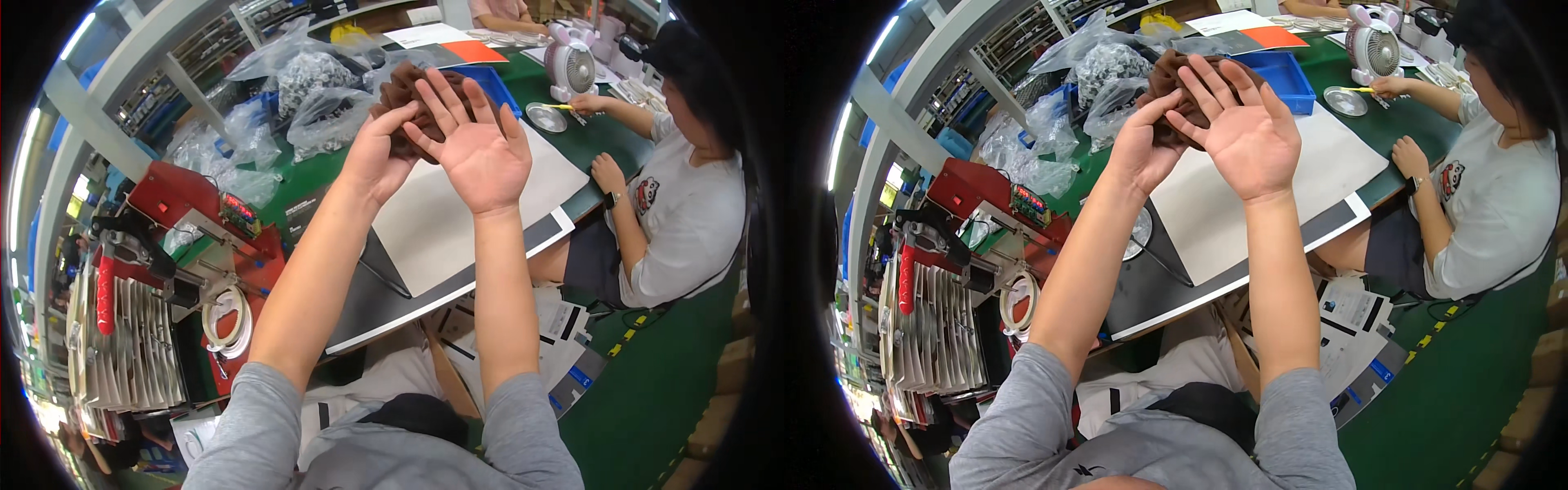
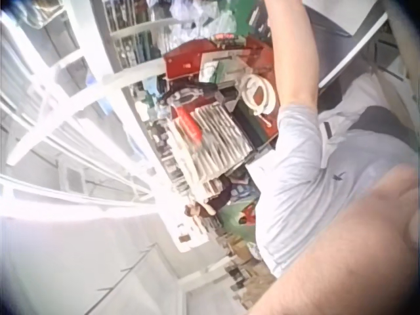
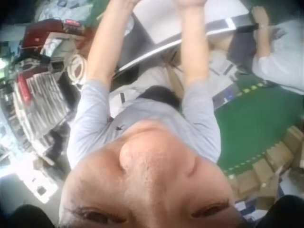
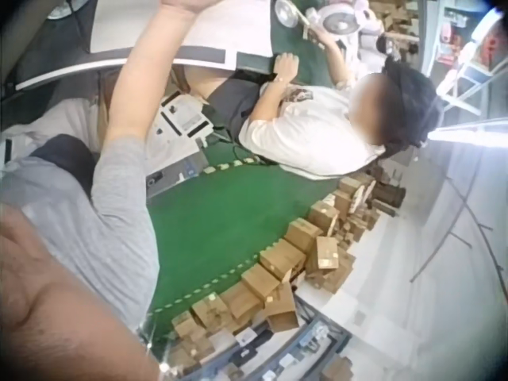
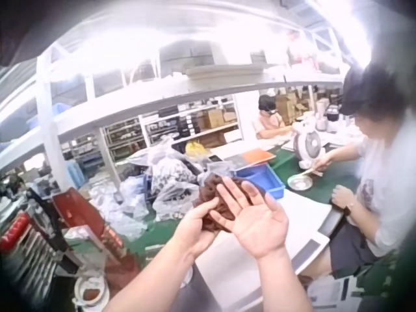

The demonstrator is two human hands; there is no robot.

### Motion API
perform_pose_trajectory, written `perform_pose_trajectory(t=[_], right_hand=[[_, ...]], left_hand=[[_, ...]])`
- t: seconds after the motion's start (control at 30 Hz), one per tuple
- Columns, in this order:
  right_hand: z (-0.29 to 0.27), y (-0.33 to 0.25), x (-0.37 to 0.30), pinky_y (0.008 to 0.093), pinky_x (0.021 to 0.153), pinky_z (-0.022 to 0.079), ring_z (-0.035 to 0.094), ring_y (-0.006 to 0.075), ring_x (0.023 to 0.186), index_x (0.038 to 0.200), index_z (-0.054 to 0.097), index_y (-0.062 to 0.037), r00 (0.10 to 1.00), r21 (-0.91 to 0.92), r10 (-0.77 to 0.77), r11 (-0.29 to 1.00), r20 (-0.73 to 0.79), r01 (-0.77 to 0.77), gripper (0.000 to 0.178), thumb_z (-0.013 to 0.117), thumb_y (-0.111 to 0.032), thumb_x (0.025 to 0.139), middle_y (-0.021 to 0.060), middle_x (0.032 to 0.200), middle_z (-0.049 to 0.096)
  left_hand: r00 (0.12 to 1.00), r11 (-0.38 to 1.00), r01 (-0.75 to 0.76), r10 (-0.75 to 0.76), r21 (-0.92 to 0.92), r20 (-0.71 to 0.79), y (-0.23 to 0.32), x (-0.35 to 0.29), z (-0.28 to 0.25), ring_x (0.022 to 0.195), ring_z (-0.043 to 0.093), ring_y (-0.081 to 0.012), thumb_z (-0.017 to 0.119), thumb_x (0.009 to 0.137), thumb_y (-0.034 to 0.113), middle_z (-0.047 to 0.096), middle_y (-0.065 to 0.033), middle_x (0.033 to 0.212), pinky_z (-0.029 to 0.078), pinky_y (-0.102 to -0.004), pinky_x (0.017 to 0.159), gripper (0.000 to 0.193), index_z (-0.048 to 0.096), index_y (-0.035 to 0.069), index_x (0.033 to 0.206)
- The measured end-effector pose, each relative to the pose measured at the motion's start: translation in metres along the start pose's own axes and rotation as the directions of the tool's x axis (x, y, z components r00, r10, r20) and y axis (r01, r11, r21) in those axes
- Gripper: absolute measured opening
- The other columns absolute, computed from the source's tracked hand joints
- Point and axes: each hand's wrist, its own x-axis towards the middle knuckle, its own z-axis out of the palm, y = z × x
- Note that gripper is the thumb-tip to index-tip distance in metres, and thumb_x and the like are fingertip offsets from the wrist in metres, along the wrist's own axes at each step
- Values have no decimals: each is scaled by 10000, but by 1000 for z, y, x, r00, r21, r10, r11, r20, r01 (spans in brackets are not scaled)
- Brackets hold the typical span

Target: Apply grease to a circular frame and use a press to assemble an electronic component.

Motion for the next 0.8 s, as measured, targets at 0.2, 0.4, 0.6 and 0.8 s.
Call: perform_pose_trajectory(t=[0.2, 0.4, 0.6, 0.8], right_hand=[[33, -10, -24, 625, 1243, 252, 209, 394, 1606, 1563, 404, -26, 986, -360, 56, 926, -155, -109, 606, 448, -422, 1107, 217, 1719, 254], [51, -25, -50, 477, 1203, 340, 342, 341, 1560, 1588, 392, -35, 976, -790, 62, 577, -210, -207, 580, 498, -351, 1114, 173, 1642, 396], [102, -33, -91, 435, 1240, 297, 423, 319, 1504, 1528, 499, -6, 947, -938, 26, 129, -320, -321, 565, 648, -267, 1049, 181, 1621, 447], [103, -25, -83, 510, 1246, 279, 400, 372, 1513, 1508, 473, 33, 1000, -959, -8, 282, -8, -5, 602, 559, -378, 1077, 264, 1629, 393]], left_hand=[[990, 984, -141, 142, 106, 0, -2, -6, -3, 1056, 710, -203, 595, 1025, 53, 725, -75, 1160, 566, -357, 932, 263, 640, 78, 1283], [979, 983, -139, 154, 120, -131, -11, -13, 0, 1091, 701, -267, 622, 963, -55, 672, -117, 1254, 593, -416, 920, 344, 594, 25, 1297], [929, 920, -331, 356, 209, -98, 42, -14, -2, 1171, 679, -282, 598, 986, -48, 670, -143, 1277, 580, -435, 987, 338, 583, 8, 1319], [922, 948, -266, 302, 174, -241, 44, 18, -26, 1122, 685, -293, 610, 1007, 9, 666, -127, 1267, 578, -489, 966, 415, 512, 73, 1406]])
